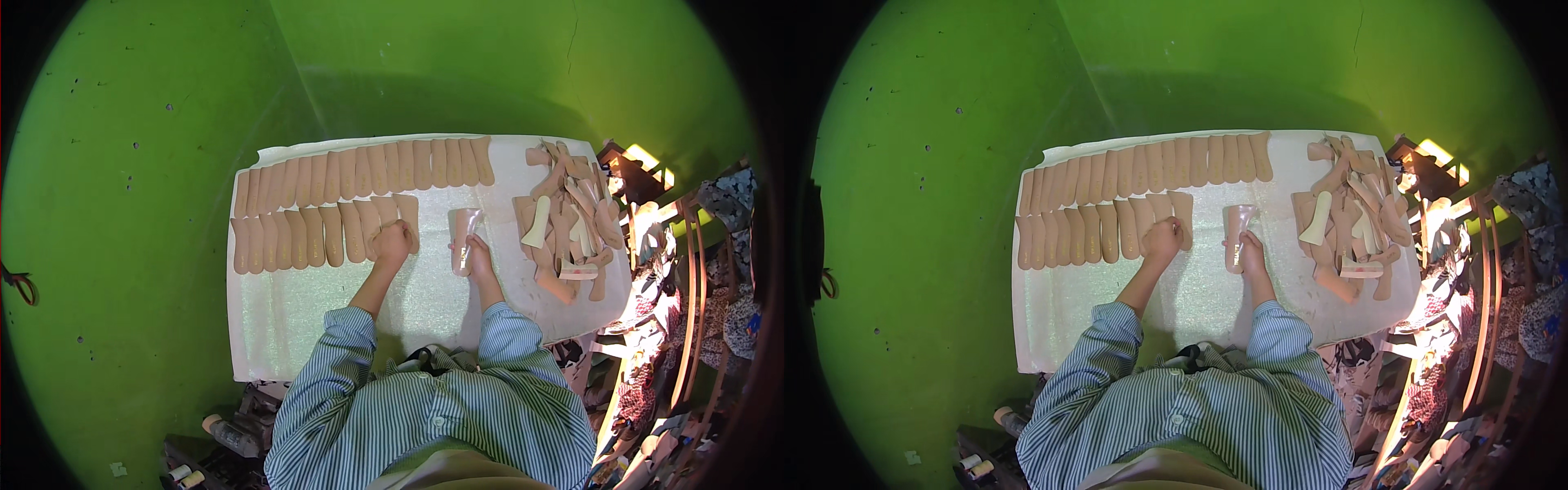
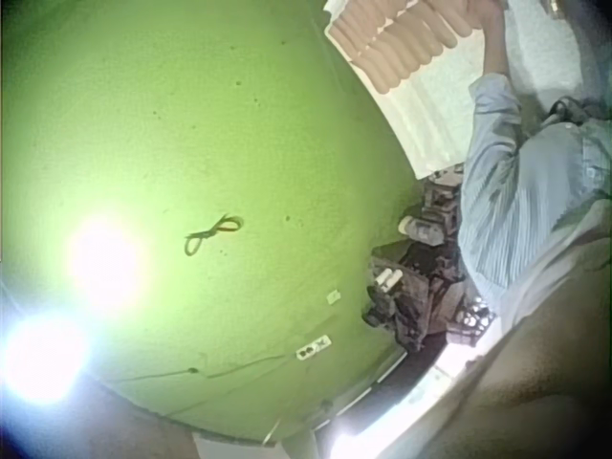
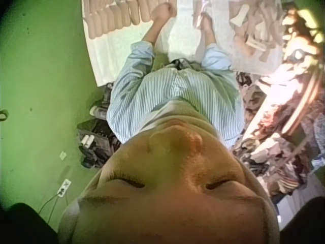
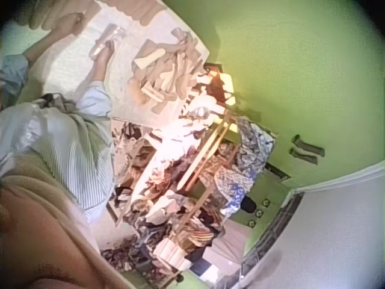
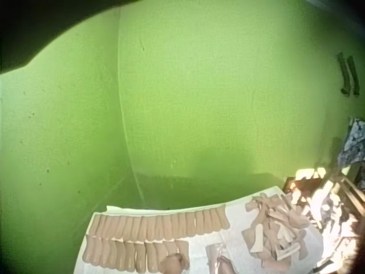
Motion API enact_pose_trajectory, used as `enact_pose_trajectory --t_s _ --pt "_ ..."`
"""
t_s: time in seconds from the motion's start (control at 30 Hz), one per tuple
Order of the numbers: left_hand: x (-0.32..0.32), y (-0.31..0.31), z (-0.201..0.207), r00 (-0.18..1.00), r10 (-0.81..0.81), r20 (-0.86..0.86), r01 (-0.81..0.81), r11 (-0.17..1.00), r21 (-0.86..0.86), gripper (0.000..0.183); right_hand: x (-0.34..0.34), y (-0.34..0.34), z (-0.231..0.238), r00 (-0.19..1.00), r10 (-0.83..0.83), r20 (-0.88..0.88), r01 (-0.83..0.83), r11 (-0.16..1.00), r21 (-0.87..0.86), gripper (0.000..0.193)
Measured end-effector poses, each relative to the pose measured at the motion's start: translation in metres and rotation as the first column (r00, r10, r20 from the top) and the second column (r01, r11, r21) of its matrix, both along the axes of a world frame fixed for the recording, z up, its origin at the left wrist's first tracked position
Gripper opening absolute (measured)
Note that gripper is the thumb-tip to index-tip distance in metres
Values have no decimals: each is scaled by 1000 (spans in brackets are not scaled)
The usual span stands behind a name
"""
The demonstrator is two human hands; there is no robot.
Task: The person sorts and arranges precut shoe upper components on a work table by hand.
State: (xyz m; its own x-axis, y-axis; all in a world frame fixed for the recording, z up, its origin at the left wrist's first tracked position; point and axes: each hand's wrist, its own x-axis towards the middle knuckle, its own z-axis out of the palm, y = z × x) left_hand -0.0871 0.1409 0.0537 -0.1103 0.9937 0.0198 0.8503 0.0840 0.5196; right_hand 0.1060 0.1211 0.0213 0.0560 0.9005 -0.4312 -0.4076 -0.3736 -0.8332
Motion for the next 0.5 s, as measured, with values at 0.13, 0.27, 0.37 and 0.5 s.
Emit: enact_pose_trajectory --t_s 0.13,0.27,0.37,0.5 --pt "-2 0 -2 998 -23 -60 21 999 -40 19 0 0 0 1000 8 2 -8 1000 9 24" --pt "-4 -4 -4 995 -66 -71 71 995 64 22 -1 1 -4 1000 -14 -6 14 1000 4 24" --pt "-1 -6 -3 992 -83 -92 89 994 62 21 3 1 -9 1000 -5 -2 5 1000 9 24" --pt "15 -7 -1 983 -115 -145 125 990 60 19 10 -1 -19 986 -65 -156 66 998 -1 25"
